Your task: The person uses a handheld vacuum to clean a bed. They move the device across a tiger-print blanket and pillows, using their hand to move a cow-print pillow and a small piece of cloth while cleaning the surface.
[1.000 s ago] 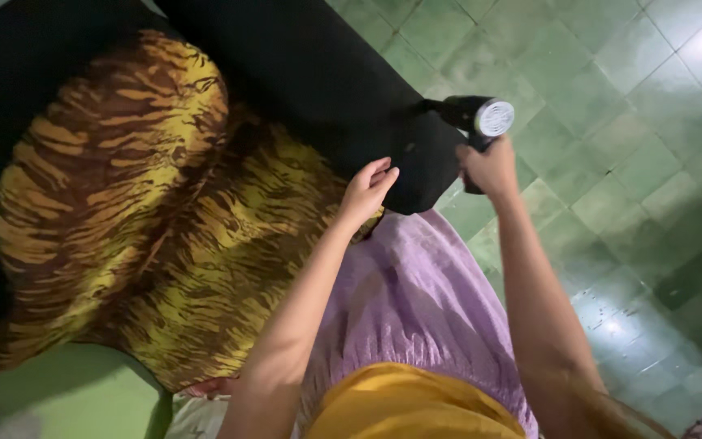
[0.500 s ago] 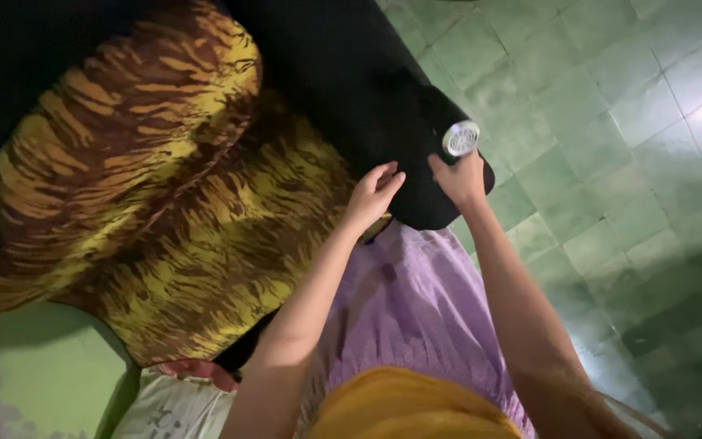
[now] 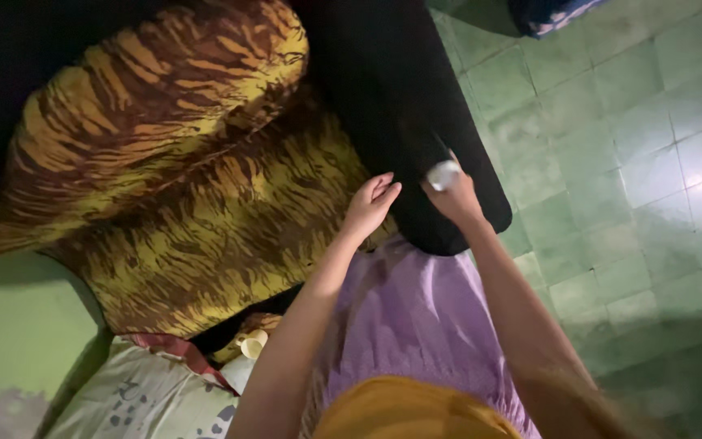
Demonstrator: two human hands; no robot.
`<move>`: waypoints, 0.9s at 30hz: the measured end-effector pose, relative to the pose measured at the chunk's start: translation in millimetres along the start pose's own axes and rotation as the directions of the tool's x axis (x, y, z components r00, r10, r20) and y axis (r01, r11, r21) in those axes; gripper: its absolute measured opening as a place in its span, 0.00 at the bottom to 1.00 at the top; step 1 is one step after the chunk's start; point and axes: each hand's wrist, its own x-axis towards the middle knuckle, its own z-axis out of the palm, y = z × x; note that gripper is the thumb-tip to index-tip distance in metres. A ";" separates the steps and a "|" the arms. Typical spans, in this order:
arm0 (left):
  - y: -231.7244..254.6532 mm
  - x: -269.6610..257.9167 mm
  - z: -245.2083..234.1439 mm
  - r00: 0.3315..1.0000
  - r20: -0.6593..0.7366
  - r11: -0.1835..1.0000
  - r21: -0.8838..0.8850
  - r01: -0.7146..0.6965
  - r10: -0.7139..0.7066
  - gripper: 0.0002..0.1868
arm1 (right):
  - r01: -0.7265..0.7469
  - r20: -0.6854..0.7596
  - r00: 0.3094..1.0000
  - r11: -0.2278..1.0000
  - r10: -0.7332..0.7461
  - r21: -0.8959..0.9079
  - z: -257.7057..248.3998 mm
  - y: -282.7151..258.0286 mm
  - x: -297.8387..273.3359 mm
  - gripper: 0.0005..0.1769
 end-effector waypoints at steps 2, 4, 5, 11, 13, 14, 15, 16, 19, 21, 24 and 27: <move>4.6 -1.3 -3.6 1.000 -0.010 0.999 0.025 0.024 -0.024 0.33 | 0.051 0.012 0.999 0.998 -0.051 -0.041 -8.9 12.3 -21.3 0.40; 6.4 0.1 -4.8 0.998 -0.012 0.997 0.063 0.055 -0.054 0.33 | 0.083 -0.039 0.996 0.996 -0.084 -0.035 -17.9 10.5 -30.0 0.49; 3.9 0.4 -2.2 0.999 -0.021 0.999 0.006 0.033 -0.033 0.33 | 0.006 0.000 1.000 1.000 -0.006 -0.024 -18.6 4.8 -23.4 0.49; -0.6 13.9 6.4 0.998 -0.067 1.000 -0.013 0.005 -0.006 0.33 | -0.067 0.039 0.997 0.990 0.062 0.125 -0.1 -25.9 31.1 0.47; 1.9 15.0 3.5 0.998 -0.057 1.000 0.011 -0.009 0.010 0.31 | -0.029 0.030 0.999 0.999 0.028 0.040 -5.4 -11.5 6.0 0.48; 2.8 15.4 2.6 0.998 -0.062 1.000 -0.016 -0.005 0.004 0.32 | -0.032 0.019 0.999 0.999 0.031 0.036 -5.4 -5.5 -6.0 0.47; 4.0 16.8 2.3 0.998 -0.067 0.999 -0.043 -0.002 0.000 0.32 | -0.033 0.008 0.999 0.999 0.033 0.033 -5.2 -1.3 -16.3 0.47; 5.2 18.6 2.1 0.997 -0.071 0.998 -0.070 0.000 -0.005 0.32 | -0.034 -0.003 0.999 0.999 0.034 0.029 -5.3 0.7 -19.0 0.47; 7.7 18.4 0.7 0.997 -0.079 0.999 -0.040 0.023 -0.026 0.33 | -0.135 0.019 0.991 0.988 0.134 0.069 4.7 -10.0 -2.1 0.49; 12.8 19.1 4.6 0.995 -0.094 1.000 0.002 0.021 -0.021 0.33 | -0.140 0.034 0.990 0.987 0.137 0.084 2.0 -17.4 -2.7 0.46; 22.4 20.4 3.0 0.996 -0.079 0.998 0.045 0.034 -0.030 0.33 | -0.063 0.018 0.998 0.993 0.062 0.101 -9.7 -15.3 -26.8 0.43; 25.9 25.4 0.8 0.996 -0.083 0.999 0.022 0.023 -0.021 0.32 | -0.040 0.027 0.999 0.994 0.038 0.100 -11.6 -15.1 -22.7 0.45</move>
